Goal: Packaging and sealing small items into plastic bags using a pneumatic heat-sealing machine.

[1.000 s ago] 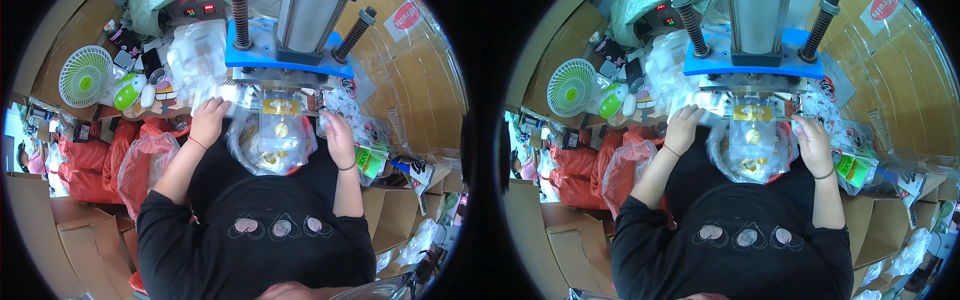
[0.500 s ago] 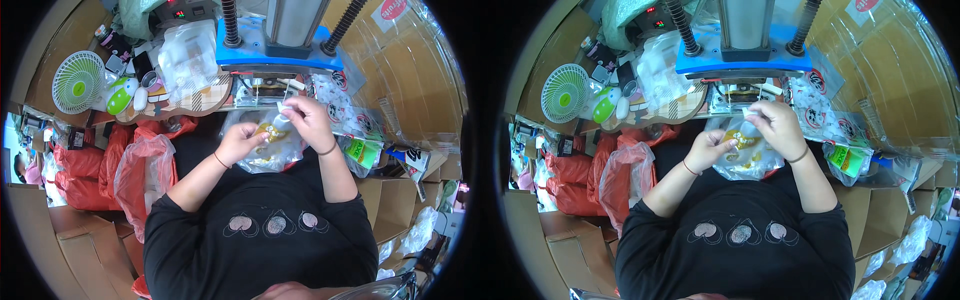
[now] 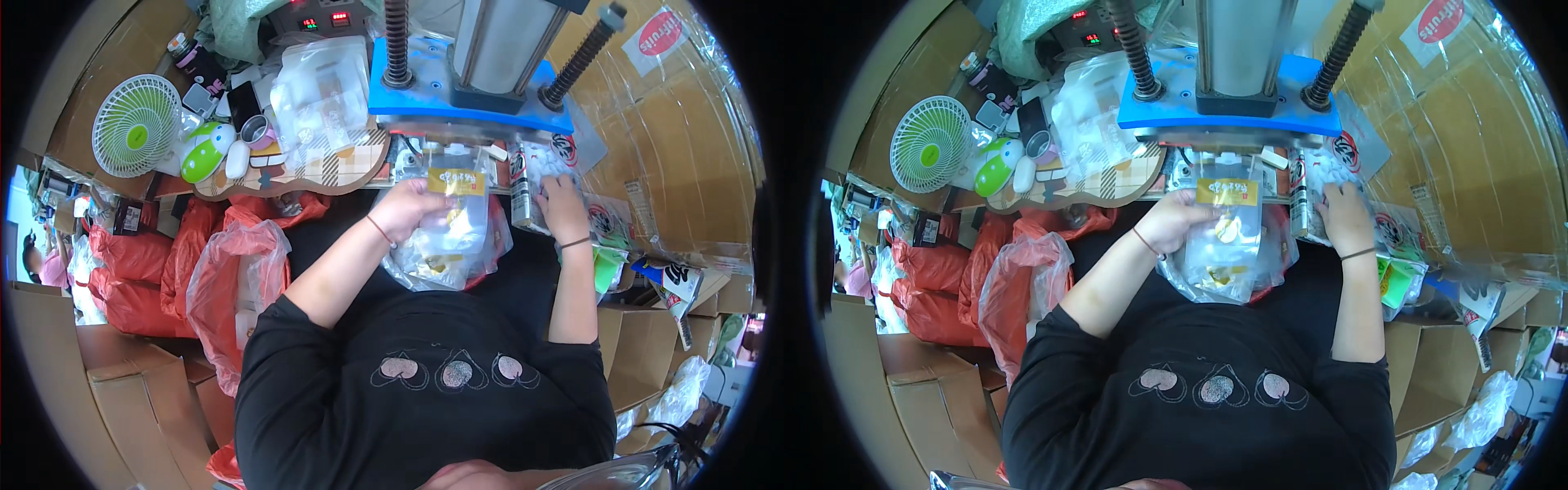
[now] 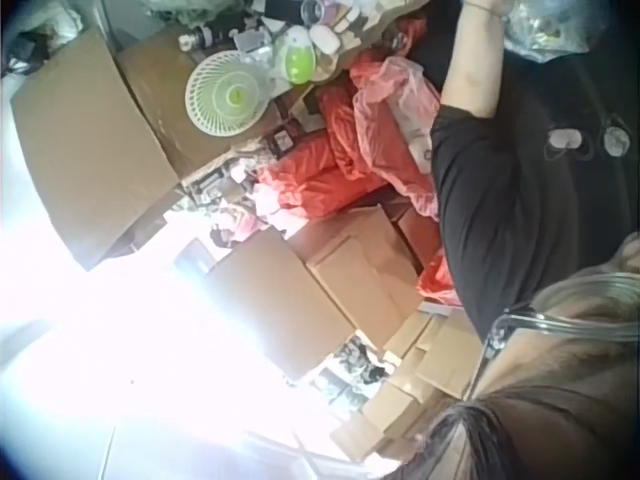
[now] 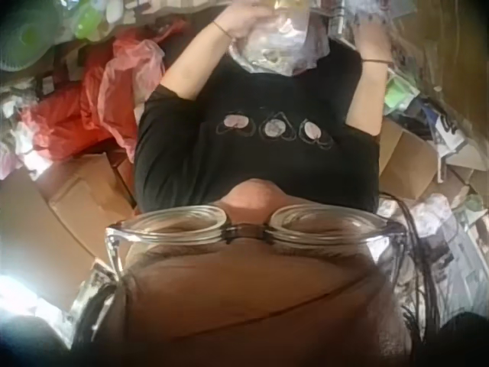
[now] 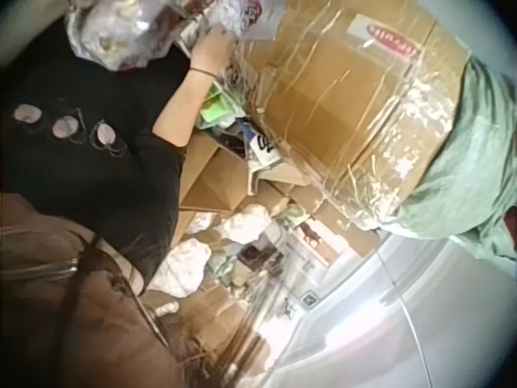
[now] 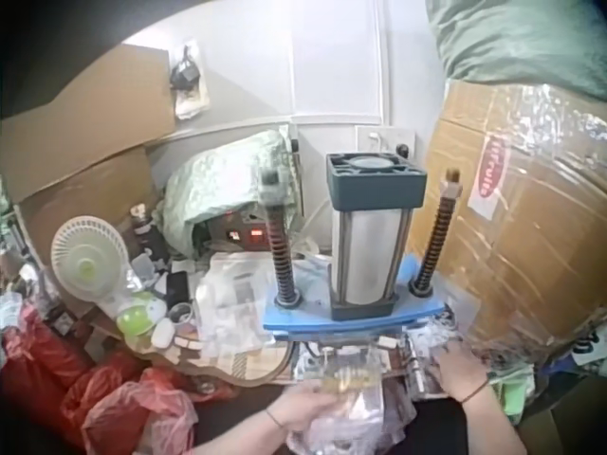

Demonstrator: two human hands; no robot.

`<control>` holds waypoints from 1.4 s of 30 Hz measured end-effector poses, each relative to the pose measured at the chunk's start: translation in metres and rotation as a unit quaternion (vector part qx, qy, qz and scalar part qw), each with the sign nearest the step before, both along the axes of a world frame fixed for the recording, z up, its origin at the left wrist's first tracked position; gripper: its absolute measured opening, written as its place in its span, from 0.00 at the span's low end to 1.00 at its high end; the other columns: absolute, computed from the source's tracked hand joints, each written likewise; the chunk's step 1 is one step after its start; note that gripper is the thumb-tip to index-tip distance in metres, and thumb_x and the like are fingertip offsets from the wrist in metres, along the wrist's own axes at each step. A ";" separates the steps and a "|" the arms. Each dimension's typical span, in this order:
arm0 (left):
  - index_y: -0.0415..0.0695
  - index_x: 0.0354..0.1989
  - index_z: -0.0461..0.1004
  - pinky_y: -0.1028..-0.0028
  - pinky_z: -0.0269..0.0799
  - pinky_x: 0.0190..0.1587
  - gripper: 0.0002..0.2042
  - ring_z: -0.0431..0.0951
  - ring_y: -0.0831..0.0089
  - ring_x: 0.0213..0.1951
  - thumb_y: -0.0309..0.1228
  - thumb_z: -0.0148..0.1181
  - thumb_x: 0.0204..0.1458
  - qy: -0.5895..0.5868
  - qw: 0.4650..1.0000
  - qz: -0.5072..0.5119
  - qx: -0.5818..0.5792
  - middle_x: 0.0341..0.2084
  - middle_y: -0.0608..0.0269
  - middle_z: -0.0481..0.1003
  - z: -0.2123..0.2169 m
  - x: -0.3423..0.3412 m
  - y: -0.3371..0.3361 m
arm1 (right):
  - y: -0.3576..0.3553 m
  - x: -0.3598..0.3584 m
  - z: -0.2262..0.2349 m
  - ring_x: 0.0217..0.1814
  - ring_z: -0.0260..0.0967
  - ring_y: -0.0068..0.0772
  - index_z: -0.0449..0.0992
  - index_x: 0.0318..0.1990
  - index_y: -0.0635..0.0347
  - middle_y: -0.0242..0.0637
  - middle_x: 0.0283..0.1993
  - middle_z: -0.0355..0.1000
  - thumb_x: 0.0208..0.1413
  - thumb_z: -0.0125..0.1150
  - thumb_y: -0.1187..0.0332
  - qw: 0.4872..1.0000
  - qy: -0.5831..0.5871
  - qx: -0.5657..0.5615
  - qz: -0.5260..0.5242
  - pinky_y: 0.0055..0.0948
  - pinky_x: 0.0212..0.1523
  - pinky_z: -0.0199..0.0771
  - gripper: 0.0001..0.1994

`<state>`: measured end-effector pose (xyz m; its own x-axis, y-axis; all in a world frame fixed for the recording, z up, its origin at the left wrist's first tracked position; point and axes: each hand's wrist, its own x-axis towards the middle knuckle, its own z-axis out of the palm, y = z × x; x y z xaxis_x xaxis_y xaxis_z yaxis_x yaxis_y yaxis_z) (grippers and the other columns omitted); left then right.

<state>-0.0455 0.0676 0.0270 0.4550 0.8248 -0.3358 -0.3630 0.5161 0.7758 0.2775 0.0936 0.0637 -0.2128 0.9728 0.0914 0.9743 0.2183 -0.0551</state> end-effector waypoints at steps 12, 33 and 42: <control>0.44 0.70 0.59 0.41 0.51 0.67 0.39 0.56 0.42 0.70 0.59 0.55 0.56 0.797 0.446 0.111 0.391 0.67 0.37 0.58 -0.037 -0.140 0.034 | -0.003 -0.005 -0.007 0.49 0.71 0.55 0.74 0.47 0.62 0.49 0.47 0.72 0.58 0.59 0.74 0.956 0.216 0.190 0.051 0.42 0.49 0.72 0.10; 0.38 0.43 0.80 0.77 0.75 0.40 0.12 0.78 0.82 0.33 0.35 0.58 0.65 0.121 0.979 -0.061 0.155 0.33 0.67 0.81 0.002 -0.001 -0.064 | -0.026 -0.094 0.048 0.41 0.73 0.42 0.78 0.43 0.62 0.39 0.38 0.76 0.63 0.58 0.67 0.901 0.338 -0.023 0.271 0.35 0.44 0.71 0.08; 0.39 0.49 0.78 0.73 0.79 0.48 0.12 0.83 0.73 0.43 0.27 0.63 0.58 0.027 0.997 -0.067 0.012 0.42 0.59 0.82 -0.021 0.009 -0.037 | -0.025 -0.016 0.038 0.53 0.68 0.58 0.73 0.55 0.60 0.50 0.48 0.69 0.60 0.58 0.54 0.999 0.029 -0.004 0.045 0.47 0.53 0.70 0.22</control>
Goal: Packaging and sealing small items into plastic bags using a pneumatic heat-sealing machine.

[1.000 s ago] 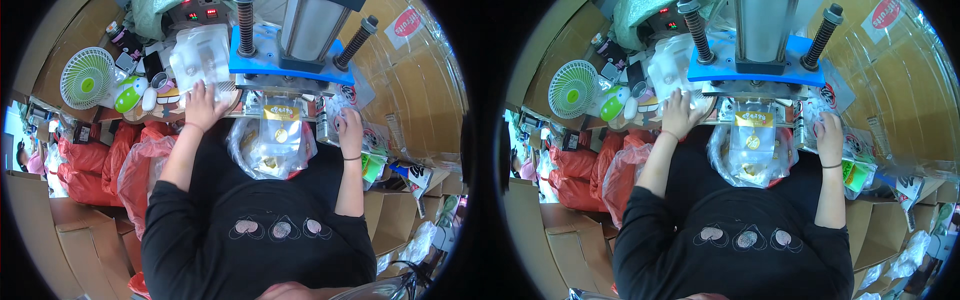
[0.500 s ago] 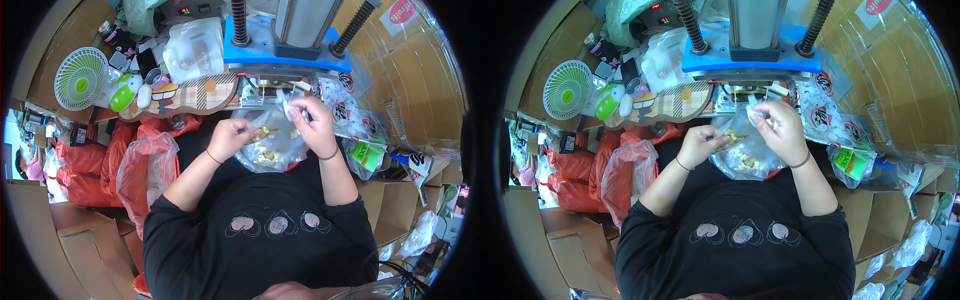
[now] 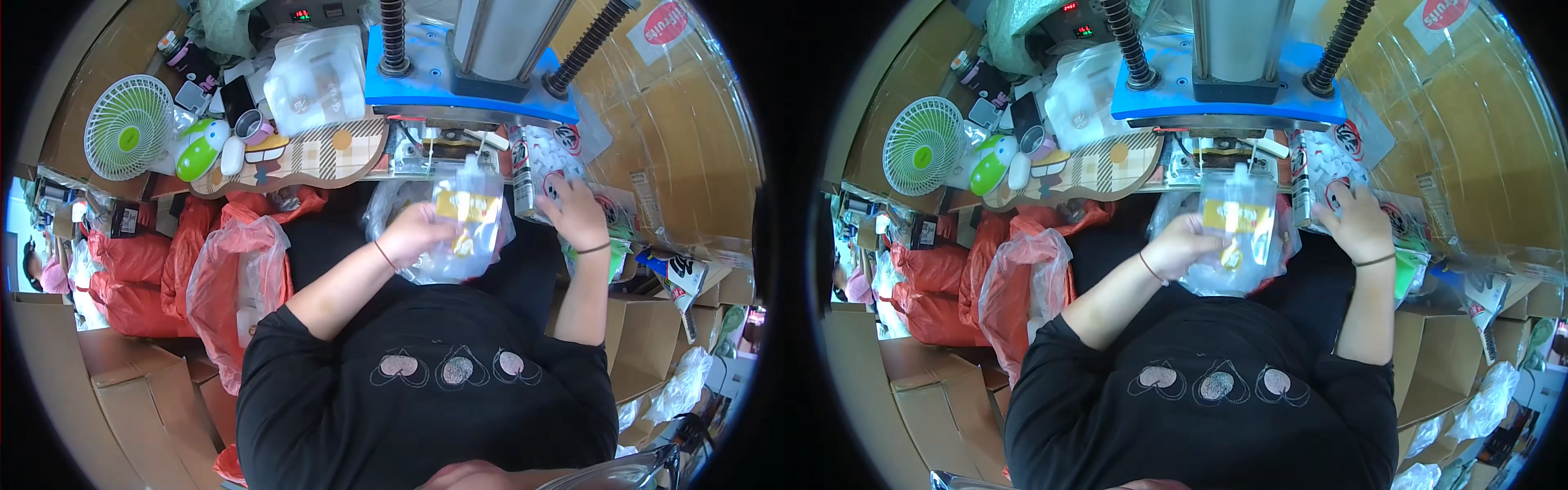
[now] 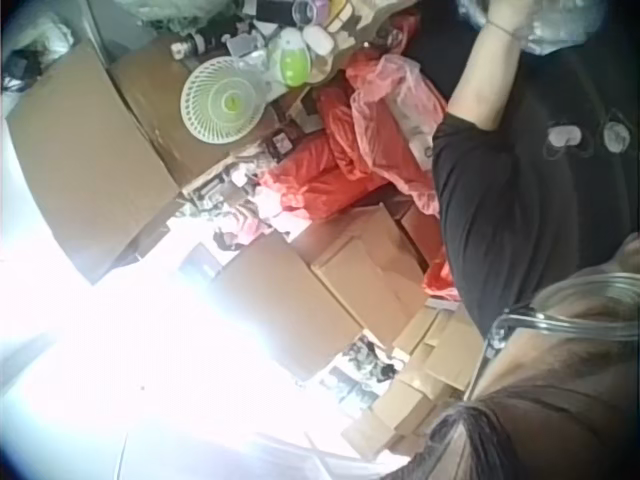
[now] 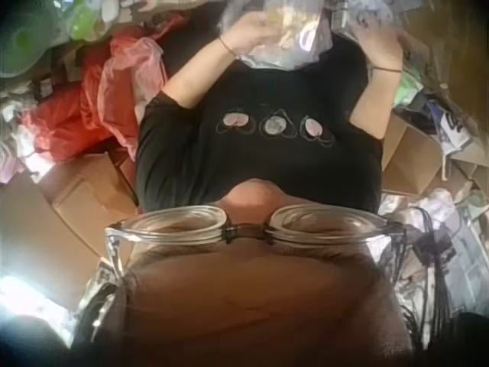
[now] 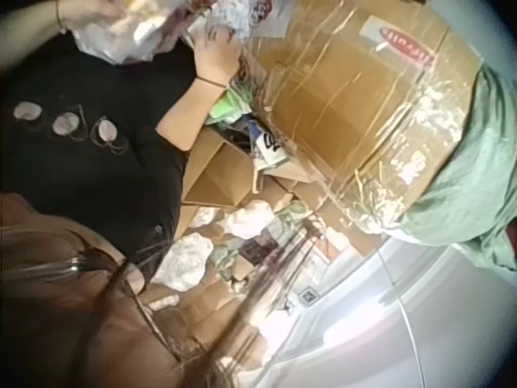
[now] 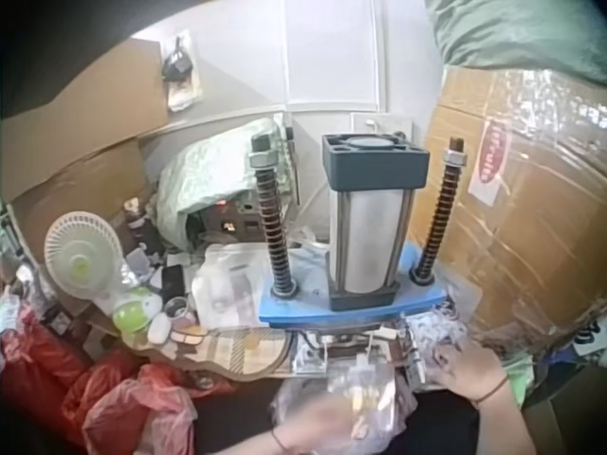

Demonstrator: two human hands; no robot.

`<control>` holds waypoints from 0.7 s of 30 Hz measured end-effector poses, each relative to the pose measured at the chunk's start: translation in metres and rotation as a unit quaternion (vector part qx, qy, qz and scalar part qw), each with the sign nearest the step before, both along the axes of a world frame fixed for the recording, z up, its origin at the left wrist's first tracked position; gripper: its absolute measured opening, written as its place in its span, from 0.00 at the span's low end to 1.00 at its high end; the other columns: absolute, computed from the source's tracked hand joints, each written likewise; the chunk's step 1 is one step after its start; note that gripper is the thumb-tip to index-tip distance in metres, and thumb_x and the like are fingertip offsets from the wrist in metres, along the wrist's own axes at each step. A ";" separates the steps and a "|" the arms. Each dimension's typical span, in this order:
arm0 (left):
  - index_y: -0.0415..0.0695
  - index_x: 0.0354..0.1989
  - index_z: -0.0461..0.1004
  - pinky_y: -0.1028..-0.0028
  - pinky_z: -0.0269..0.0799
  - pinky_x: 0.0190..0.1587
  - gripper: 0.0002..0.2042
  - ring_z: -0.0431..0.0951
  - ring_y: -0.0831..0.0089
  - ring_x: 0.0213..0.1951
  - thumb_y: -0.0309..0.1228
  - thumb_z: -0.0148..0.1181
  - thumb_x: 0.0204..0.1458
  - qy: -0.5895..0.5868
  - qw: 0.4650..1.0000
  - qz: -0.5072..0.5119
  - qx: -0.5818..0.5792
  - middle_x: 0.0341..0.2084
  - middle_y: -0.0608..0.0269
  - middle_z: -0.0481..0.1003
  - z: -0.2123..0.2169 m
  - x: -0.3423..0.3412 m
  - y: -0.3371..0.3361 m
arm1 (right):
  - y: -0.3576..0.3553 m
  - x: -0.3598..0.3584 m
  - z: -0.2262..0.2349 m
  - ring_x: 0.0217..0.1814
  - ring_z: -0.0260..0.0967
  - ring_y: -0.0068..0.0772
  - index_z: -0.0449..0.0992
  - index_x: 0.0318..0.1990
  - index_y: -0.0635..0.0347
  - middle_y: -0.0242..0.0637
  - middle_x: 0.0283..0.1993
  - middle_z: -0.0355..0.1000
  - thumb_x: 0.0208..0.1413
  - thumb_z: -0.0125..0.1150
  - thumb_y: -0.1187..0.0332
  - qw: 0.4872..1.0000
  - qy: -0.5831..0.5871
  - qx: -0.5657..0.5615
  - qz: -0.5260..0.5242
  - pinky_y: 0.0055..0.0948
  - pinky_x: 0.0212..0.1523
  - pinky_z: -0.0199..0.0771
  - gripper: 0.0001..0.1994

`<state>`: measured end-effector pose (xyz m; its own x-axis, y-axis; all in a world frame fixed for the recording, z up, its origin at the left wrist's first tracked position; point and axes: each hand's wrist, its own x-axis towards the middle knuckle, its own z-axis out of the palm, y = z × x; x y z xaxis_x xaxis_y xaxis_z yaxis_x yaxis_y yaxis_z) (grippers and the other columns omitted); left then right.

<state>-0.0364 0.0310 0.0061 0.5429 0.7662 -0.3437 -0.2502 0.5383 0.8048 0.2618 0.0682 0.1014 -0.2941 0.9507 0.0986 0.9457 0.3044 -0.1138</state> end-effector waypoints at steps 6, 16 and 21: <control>0.37 0.49 0.77 0.70 0.81 0.45 0.13 0.83 0.71 0.41 0.25 0.65 0.56 -0.063 0.995 0.069 -0.048 0.41 0.56 0.81 0.017 -0.011 0.054 | 0.006 0.029 -0.016 0.47 0.69 0.54 0.76 0.47 0.60 0.47 0.42 0.73 0.60 0.57 0.54 0.985 0.099 -0.068 0.125 0.44 0.48 0.69 0.19; 0.43 0.65 0.63 0.51 0.60 0.64 0.26 0.65 0.51 0.65 0.35 0.59 0.58 0.572 0.546 0.366 0.490 0.61 0.39 0.64 0.049 -0.132 0.161 | 0.017 0.037 -0.036 0.46 0.72 0.37 0.73 0.49 0.64 0.40 0.40 0.74 0.66 0.53 0.61 0.941 0.312 -0.124 0.051 0.34 0.49 0.70 0.15; 0.58 0.73 0.56 0.37 0.34 0.71 0.31 0.47 0.62 0.75 0.53 0.44 0.63 0.830 0.317 0.186 0.419 0.74 0.61 0.51 0.026 -0.194 0.221 | 0.027 0.012 -0.055 0.35 0.72 0.28 0.72 0.54 0.62 0.39 0.37 0.74 0.67 0.52 0.65 0.964 0.252 0.077 0.033 0.29 0.40 0.72 0.14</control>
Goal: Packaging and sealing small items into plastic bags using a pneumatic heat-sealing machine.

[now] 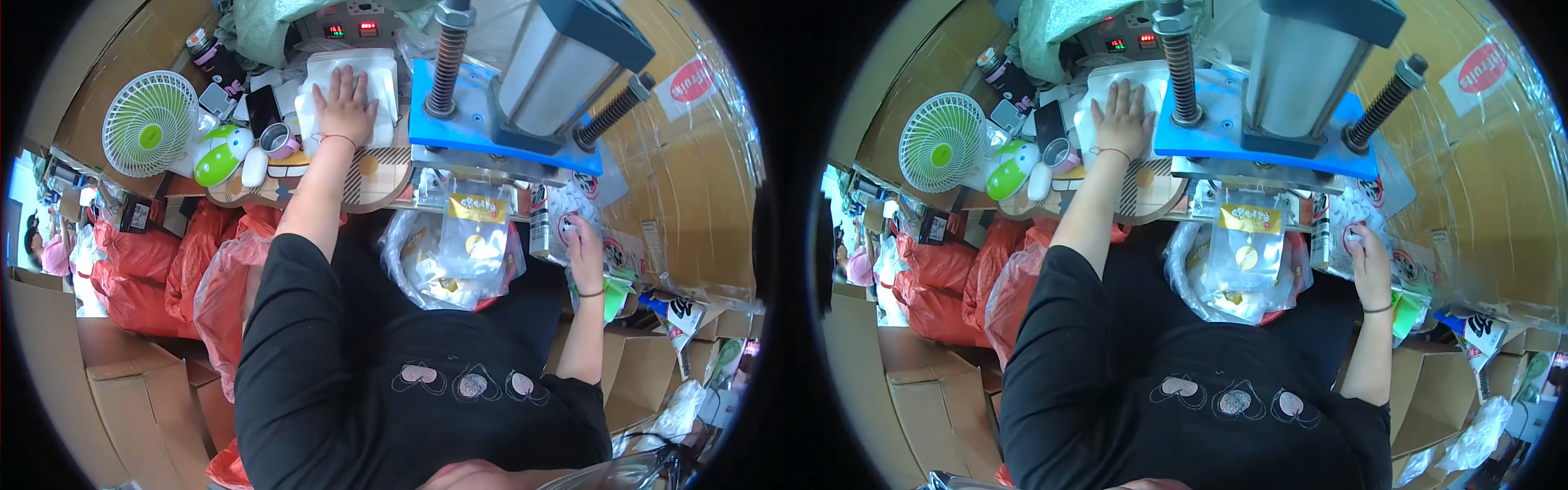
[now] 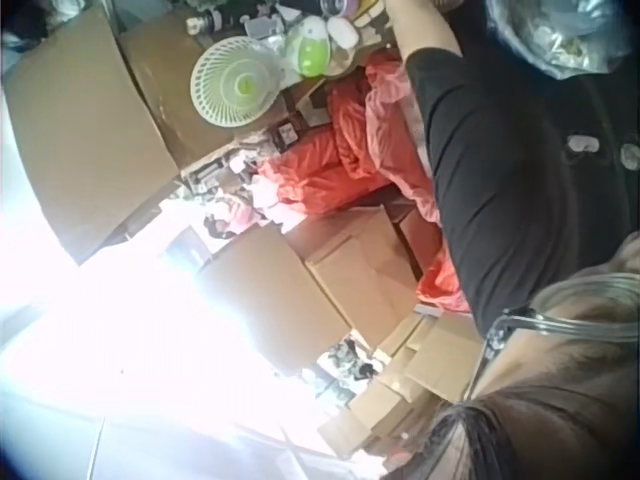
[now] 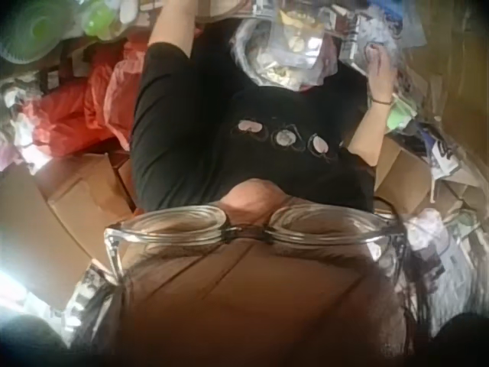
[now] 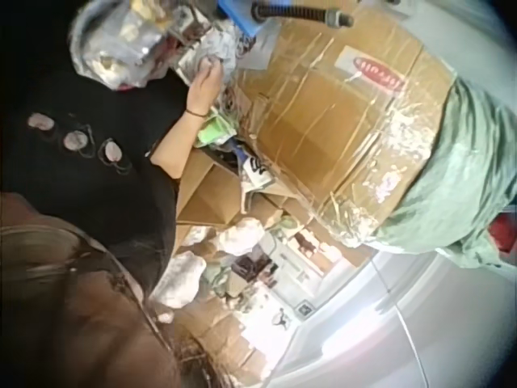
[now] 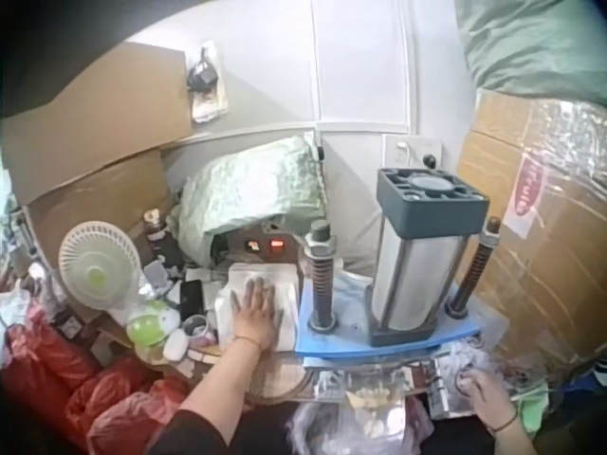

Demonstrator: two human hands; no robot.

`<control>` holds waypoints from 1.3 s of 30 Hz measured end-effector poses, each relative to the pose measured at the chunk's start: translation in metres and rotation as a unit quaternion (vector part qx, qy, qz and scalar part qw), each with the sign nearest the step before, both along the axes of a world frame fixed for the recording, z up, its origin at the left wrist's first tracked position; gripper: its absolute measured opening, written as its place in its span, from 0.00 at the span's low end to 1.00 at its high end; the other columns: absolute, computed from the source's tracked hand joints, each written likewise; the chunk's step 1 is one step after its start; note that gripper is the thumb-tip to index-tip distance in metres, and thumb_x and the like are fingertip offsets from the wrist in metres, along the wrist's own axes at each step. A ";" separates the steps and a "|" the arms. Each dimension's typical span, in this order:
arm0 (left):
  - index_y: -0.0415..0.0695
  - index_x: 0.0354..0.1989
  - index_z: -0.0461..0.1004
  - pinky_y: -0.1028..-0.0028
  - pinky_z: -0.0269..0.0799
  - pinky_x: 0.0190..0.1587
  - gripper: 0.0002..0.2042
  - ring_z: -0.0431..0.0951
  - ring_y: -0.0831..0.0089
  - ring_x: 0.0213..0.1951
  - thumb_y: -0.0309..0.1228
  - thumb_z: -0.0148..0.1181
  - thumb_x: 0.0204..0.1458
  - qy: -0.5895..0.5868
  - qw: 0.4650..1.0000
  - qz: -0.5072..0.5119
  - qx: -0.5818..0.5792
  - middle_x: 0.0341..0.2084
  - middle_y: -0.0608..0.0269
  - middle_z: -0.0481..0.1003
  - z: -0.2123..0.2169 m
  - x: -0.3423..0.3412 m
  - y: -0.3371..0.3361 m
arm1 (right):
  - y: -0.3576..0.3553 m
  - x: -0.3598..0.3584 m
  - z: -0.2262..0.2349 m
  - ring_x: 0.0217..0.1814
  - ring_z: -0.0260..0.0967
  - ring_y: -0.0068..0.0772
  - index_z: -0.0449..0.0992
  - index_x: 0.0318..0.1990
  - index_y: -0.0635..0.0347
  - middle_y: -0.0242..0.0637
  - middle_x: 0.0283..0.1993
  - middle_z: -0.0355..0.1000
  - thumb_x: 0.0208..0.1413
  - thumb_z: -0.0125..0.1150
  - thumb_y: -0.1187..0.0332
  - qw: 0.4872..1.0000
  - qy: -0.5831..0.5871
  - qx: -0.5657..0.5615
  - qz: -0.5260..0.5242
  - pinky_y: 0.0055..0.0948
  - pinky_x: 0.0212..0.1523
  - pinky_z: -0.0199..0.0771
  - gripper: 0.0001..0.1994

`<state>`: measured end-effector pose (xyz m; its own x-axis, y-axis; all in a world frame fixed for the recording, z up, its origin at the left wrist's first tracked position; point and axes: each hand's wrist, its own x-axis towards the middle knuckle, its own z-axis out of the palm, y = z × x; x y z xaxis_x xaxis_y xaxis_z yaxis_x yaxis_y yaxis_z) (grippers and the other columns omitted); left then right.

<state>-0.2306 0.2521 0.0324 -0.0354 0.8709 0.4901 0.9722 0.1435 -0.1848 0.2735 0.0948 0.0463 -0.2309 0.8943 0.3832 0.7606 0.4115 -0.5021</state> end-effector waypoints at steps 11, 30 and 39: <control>0.55 0.70 0.63 0.41 0.36 0.72 0.31 0.51 0.59 0.74 0.54 0.47 0.59 -0.107 0.991 -0.062 -0.043 0.72 0.58 0.56 -0.047 -0.004 -0.050 | 0.000 -0.025 -0.016 0.35 0.73 0.31 0.77 0.49 0.64 0.42 0.40 0.77 0.62 0.61 0.66 0.998 0.037 -0.015 -0.057 0.28 0.42 0.72 0.13; 0.37 0.32 0.81 0.74 0.72 0.35 0.07 0.78 0.76 0.29 0.27 0.62 0.59 -0.700 0.677 -0.200 -0.110 0.24 0.59 0.79 -0.031 0.133 -0.224 | -0.030 -0.062 0.024 0.38 0.73 0.36 0.76 0.40 0.63 0.39 0.37 0.75 0.64 0.56 0.70 0.976 0.079 -0.058 0.196 0.32 0.42 0.72 0.06; 0.38 0.38 0.82 0.80 0.72 0.38 0.10 0.75 0.84 0.32 0.34 0.65 0.60 -0.752 0.501 -0.239 -0.355 0.28 0.69 0.80 -0.013 0.193 -0.255 | -0.030 -0.104 0.068 0.30 0.74 0.33 0.78 0.38 0.63 0.38 0.30 0.76 0.58 0.64 0.69 0.971 0.069 -0.087 0.214 0.28 0.33 0.72 0.06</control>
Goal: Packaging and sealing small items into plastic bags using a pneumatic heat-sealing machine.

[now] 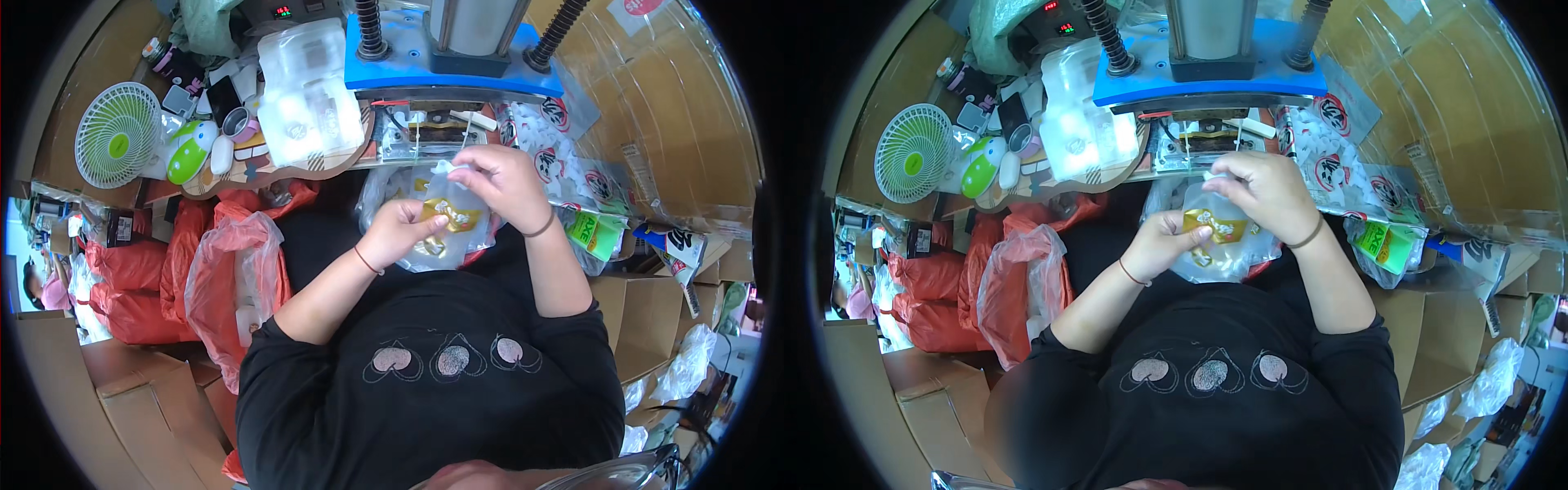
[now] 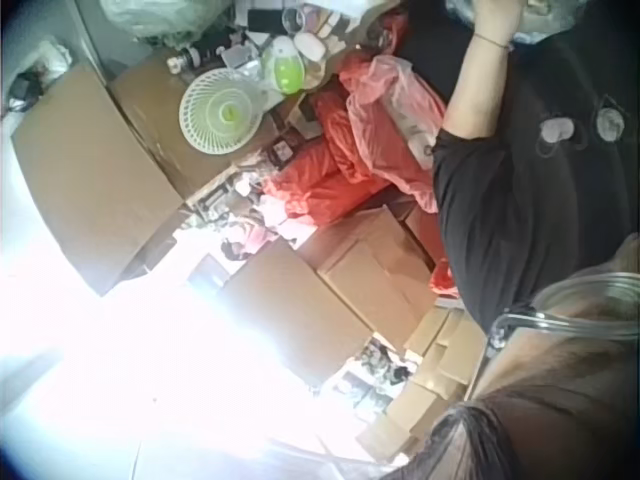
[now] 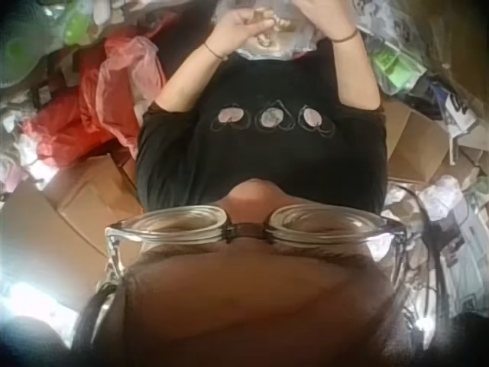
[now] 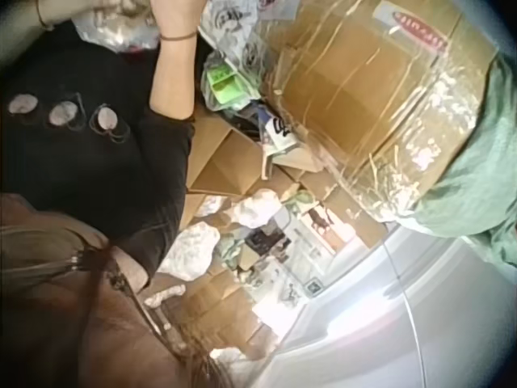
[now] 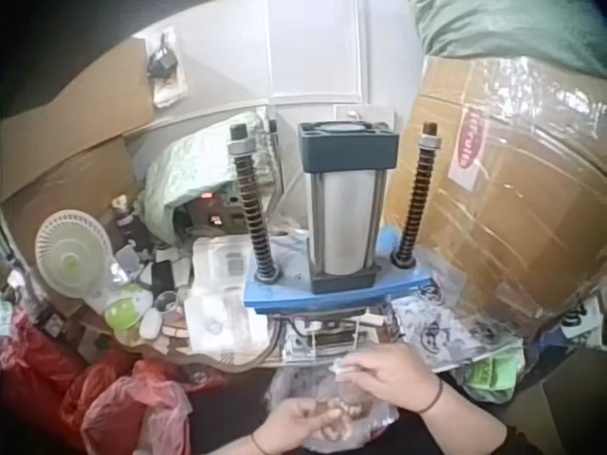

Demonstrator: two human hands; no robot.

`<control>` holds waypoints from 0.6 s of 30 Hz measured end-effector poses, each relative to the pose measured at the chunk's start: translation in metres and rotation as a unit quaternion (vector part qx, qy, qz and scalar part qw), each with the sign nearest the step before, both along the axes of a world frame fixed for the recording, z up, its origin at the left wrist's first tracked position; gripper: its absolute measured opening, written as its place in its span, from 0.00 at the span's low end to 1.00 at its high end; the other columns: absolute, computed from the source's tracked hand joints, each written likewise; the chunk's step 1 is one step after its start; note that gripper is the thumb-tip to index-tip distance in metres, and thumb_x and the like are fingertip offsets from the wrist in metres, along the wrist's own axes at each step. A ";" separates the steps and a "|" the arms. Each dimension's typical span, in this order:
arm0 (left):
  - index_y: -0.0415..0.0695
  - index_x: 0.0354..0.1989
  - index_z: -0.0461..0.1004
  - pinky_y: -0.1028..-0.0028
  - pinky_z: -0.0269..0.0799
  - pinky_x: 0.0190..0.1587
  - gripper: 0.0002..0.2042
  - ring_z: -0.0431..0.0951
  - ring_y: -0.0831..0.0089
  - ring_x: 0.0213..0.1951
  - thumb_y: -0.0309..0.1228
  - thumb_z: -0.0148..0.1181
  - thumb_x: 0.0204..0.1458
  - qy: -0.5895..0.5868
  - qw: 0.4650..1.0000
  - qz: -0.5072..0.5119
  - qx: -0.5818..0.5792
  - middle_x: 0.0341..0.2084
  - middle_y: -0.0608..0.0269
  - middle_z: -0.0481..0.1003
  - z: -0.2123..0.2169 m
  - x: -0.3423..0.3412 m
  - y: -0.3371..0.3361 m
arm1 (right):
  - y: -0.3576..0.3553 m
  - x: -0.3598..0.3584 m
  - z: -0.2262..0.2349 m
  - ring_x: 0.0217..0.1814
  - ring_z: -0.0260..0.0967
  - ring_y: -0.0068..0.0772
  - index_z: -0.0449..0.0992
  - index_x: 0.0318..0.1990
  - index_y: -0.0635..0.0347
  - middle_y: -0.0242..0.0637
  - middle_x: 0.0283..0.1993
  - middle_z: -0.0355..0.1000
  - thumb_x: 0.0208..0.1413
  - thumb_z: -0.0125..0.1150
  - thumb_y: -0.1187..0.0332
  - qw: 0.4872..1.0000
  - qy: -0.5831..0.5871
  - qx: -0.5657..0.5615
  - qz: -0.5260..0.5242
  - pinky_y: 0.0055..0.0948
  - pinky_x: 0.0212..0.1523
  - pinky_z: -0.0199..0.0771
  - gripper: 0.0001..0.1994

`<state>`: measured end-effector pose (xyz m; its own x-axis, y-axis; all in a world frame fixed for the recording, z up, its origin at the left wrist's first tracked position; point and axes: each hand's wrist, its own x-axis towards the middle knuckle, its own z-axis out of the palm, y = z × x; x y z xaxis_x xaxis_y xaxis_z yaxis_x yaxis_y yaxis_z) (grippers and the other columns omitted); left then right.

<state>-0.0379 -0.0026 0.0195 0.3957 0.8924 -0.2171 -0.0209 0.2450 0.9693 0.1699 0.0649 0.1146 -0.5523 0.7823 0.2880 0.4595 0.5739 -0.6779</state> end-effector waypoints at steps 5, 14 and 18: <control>0.39 0.51 0.77 0.77 0.74 0.47 0.16 0.80 0.80 0.40 0.39 0.59 0.64 -0.114 0.979 -0.105 -0.133 0.38 0.65 0.82 0.009 0.029 -0.003 | 0.015 0.046 -0.016 0.30 0.73 0.35 0.79 0.42 0.62 0.39 0.32 0.76 0.61 0.61 0.66 0.995 -0.029 0.006 0.095 0.30 0.34 0.73 0.09; 0.38 0.53 0.76 0.69 0.79 0.48 0.16 0.82 0.72 0.42 0.25 0.65 0.55 -0.184 0.967 -0.028 -0.175 0.43 0.60 0.81 -0.008 0.004 0.056 | 0.026 0.091 -0.037 0.24 0.66 0.21 0.77 0.51 0.62 0.30 0.25 0.68 0.62 0.61 0.64 0.982 0.090 -0.069 -0.149 0.23 0.28 0.68 0.14; 0.36 0.51 0.77 0.69 0.80 0.47 0.16 0.82 0.71 0.41 0.25 0.66 0.54 -0.227 0.957 0.013 -0.180 0.42 0.58 0.81 -0.002 -0.003 0.089 | 0.028 0.074 -0.047 0.27 0.67 0.24 0.78 0.45 0.63 0.31 0.25 0.67 0.65 0.58 0.58 0.980 -0.015 0.130 -0.153 0.26 0.32 0.69 0.15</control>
<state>-0.0413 0.0866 0.0177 0.5007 0.8029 -0.3236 -0.4313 0.5555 0.7109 0.2440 0.0929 0.0681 -0.3148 0.8151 0.4863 0.6545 0.5575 -0.5107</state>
